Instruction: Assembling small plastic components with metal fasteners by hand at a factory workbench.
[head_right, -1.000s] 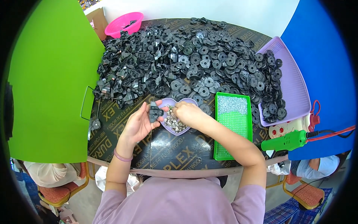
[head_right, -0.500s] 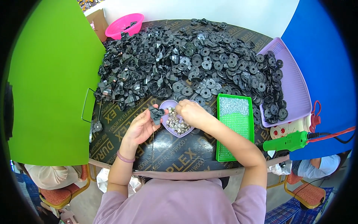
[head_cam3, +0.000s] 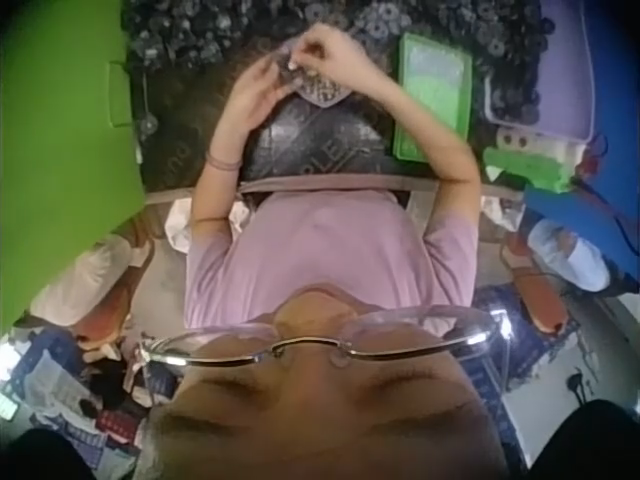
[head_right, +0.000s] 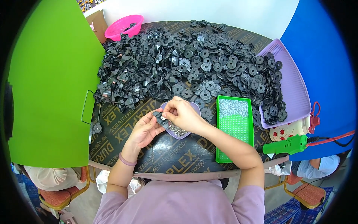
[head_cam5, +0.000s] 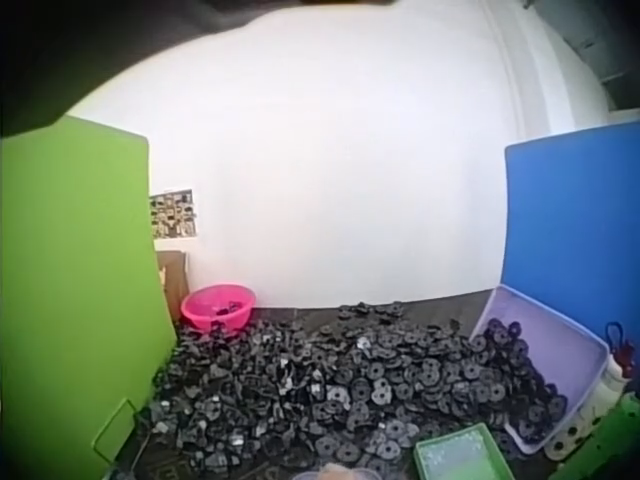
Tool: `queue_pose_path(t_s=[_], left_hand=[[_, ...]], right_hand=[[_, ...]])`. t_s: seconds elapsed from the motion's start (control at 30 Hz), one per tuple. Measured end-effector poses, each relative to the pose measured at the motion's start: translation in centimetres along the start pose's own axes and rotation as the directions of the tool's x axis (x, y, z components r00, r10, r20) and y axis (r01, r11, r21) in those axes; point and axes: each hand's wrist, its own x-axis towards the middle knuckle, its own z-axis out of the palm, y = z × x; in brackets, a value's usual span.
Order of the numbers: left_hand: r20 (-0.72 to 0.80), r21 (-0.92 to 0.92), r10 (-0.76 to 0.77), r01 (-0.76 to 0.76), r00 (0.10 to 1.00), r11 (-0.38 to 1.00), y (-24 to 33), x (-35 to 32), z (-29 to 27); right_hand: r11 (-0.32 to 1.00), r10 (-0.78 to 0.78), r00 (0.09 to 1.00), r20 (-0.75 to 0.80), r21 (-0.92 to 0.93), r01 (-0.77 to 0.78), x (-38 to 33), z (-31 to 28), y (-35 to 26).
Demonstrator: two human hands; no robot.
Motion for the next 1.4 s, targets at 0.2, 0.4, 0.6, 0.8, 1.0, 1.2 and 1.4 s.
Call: queue_pose_path(t_s=[0.2,0.4,0.6,0.8,1.0,1.2,1.4], left_hand=[[-0.049,-0.033,-0.011,0.01,0.999,0.999,0.2,0.0,1.0],[0.017,-0.091,0.018,-0.017,1.0,0.996,0.5,-0.4,0.3],[0.048,-0.201,-0.003,0.012,0.999,0.98,0.6,-0.1,0.1],[0.054,-0.203,-0.031,0.041,0.998,0.978,0.3,-0.1,0.1],[0.101,-0.211,-0.028,0.049,0.995,0.976,0.4,-0.2,0.2],[0.105,-0.211,-0.032,0.054,0.994,0.976,0.4,-0.3,0.0],[0.14,-0.198,-0.039,0.067,0.989,0.978,0.1,-0.4,0.2]], right_hand=[[0.999,0.002,0.998,-0.068,-0.031,-0.004,-0.1,0.3,-0.7],[0.997,-0.002,0.974,-0.227,-0.081,-0.017,1.3,-3.1,-0.1],[0.533,0.138,0.962,-0.236,-0.801,-0.273,1.2,-8.4,6.5],[0.607,-0.107,0.942,-0.319,-0.771,-0.192,0.7,-9.1,8.1],[0.585,0.081,0.981,-0.175,-0.788,-0.189,0.7,-8.3,8.3],[0.855,0.021,0.959,-0.284,-0.493,-0.164,0.5,-8.0,3.6],[0.713,-0.656,0.748,-0.095,-0.404,0.574,-1.6,-1.4,-2.2]])
